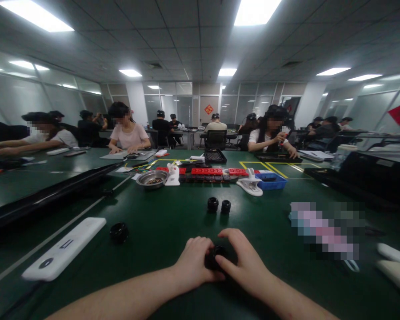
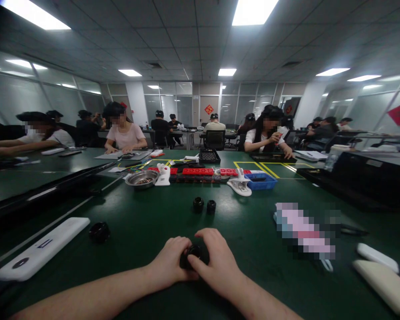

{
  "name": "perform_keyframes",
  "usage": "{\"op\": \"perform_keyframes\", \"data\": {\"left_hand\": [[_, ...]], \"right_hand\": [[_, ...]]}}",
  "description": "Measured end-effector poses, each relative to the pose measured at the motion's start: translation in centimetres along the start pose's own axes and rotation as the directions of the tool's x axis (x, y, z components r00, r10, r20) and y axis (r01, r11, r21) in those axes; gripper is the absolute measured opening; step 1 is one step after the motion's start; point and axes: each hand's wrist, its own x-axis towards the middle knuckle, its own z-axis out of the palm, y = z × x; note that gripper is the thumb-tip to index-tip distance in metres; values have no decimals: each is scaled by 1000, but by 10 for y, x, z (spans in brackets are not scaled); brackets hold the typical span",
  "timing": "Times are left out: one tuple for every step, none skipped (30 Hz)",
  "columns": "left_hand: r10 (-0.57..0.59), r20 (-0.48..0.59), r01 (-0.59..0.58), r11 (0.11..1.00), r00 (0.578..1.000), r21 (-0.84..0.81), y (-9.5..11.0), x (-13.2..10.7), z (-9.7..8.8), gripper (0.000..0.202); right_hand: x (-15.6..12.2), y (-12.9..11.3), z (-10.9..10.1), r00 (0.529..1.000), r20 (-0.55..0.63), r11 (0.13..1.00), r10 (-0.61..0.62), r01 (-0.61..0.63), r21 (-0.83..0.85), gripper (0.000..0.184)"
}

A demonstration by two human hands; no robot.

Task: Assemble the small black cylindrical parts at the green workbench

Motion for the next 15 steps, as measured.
{"op": "perform_keyframes", "data": {"left_hand": [[-5, -5, 5, 1000, 1000, 7, 0, 0, 1, 46], [-7, -10, 7, 1000, 1000, 13, 0, 0, 2, 45], [-3, -11, 3, 1000, 1000, 14, 0, 0, 2, 44], [3, -9, -3, 1000, 1000, 14, 0, 1, 2, 43], [9, -7, -8, 1000, 1000, 13, 0, 1, 2, 42], [12, -4, -12, 1000, 1000, 10, 1, 1, 1, 43], [11, 0, -11, 1000, 1000, 6, 1, 0, 0, 44], [8, 3, -8, 1000, 1000, 1, 2, 0, -1, 45], [2, 7, -2, 1000, 1000, -3, 3, 0, -2, 46], [-6, 11, 6, 1000, 1000, -8, 3, -1, -3, 47], [-10, 17, 10, 1000, 1000, -12, 4, -1, -4, 47], [-12, 18, 13, 1000, 1000, -13, 4, -1, -4, 46], [-13, 17, 13, 1000, 1000, -11, 4, -1, -5, 45], [-14, 15, 14, 1000, 1000, -8, 4, -1, -5, 44], [-17, 15, 17, 1000, 1000, -6, 5, -1, -5, 44]], "right_hand": [[1, 0, 1, 1000, -10, 1000, 13, -13, -24, 29], [1, -1, 1, 1000, -14, 999, 20, -20, -44, 25], [2, -3, 2, 1000, -10, 998, 22, -22, -55, 22], [2, -4, 2, 1000, 3, 999, 15, -15, -52, 19], [2, -5, 1, 1000, 21, 999, 0, 1, -37, 19], [1, -6, 1, 999, 44, 1000, -21, 21, -11, 22], [1, -6, 0, 997, 67, 999, -46, 44, 21, 28], [0, -5, -1, 994, 82, 997, -69, 65, 52, 35], [0, -4, -1, 993, 85, 994, -83, 76, 77, 40], [-1, -2, -2, 994, 75, 993, -81, 74, 91, 43], [-1, 0, -2, 996, 54, 994, -66, 61, 93, 44], [-1, 1, -2, 999, 28, 996, -44, 41, 85, 42], [-1, 2, -2, 1000, 3, 998, -17, 17, 67, 39], [-1, 2, -2, 1000, -17, 999, 8, -8, 43, 36], [-1, 2, -1, 999, -32, 999, 29, -29, 16, 34]]}}
